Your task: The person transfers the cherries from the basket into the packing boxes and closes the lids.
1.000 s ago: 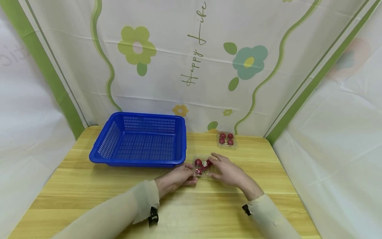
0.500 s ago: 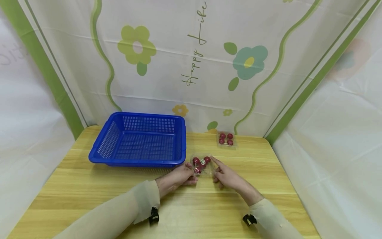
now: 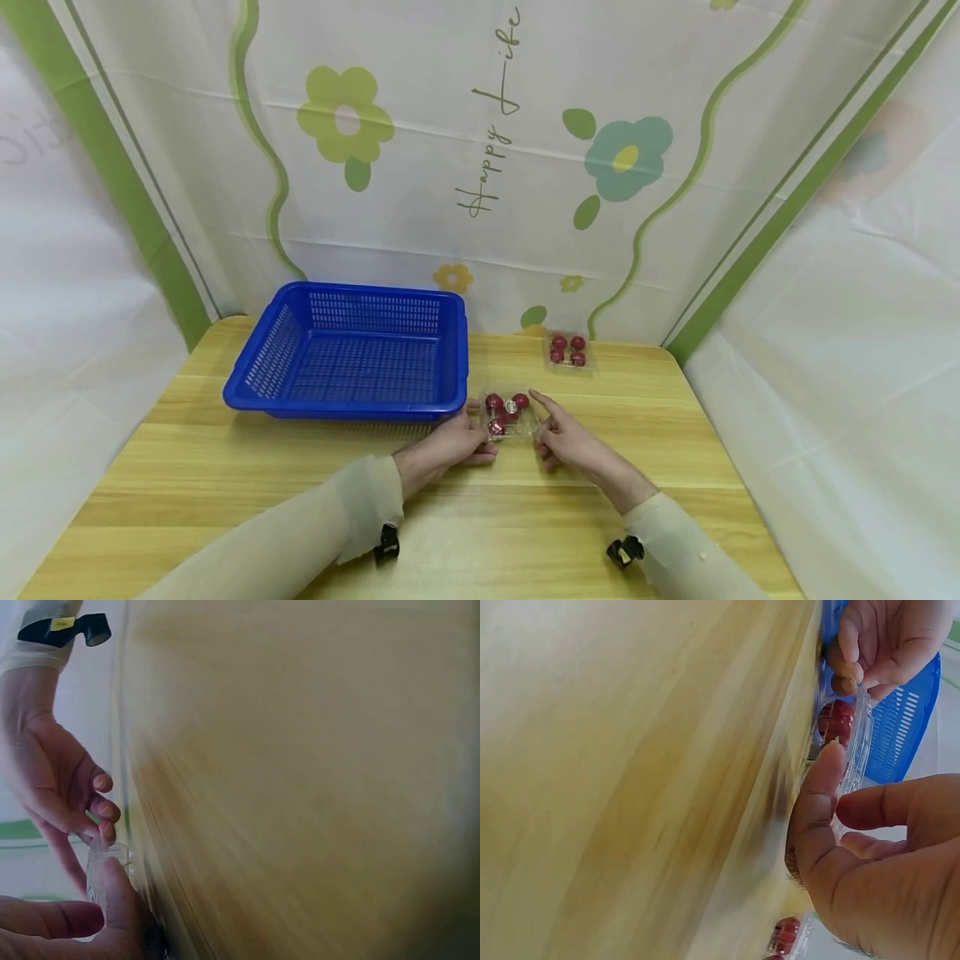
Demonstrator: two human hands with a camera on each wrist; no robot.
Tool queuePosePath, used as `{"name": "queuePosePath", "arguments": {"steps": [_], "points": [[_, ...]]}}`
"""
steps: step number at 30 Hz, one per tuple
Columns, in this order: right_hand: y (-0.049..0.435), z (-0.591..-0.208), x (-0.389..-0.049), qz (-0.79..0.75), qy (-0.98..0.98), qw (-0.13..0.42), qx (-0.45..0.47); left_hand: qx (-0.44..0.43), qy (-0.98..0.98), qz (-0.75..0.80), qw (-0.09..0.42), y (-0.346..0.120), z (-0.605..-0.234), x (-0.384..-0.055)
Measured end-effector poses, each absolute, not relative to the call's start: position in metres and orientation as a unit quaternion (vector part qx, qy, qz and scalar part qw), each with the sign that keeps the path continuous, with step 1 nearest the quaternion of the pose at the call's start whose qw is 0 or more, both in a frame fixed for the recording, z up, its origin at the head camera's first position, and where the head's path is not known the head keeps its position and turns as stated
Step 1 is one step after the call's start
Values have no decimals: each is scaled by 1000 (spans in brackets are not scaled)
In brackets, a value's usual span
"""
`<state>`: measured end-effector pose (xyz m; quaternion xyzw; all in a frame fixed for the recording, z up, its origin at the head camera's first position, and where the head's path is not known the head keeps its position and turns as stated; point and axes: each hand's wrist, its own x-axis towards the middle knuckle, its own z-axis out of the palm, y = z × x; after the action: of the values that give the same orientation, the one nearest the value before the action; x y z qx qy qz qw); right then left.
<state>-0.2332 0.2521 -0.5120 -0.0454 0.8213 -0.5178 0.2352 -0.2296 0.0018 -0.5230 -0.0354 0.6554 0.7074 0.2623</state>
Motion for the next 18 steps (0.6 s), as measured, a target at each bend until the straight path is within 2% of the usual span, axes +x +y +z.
{"name": "queuePosePath", "arguments": {"steps": [1, 7, 9, 13, 18], "points": [[260, -526, -239, -521, 819, 229, -68, -32, 660, 704, 262, 2, -523, -230], [254, -520, -234, -492, 841, 216, -63, -43, 653, 707, 268, 2, -521, -231], [244, -505, -227, -473, 852, 219, -39, -49, 648, 711, 268, 4, -521, -231], [243, -503, -225, -440, 871, 212, -60, -46, 651, 711, 261, 8, -519, -231], [241, -498, -226, -346, 918, 172, -91, -24, 668, 698, 258, 9, -519, -229]]}}
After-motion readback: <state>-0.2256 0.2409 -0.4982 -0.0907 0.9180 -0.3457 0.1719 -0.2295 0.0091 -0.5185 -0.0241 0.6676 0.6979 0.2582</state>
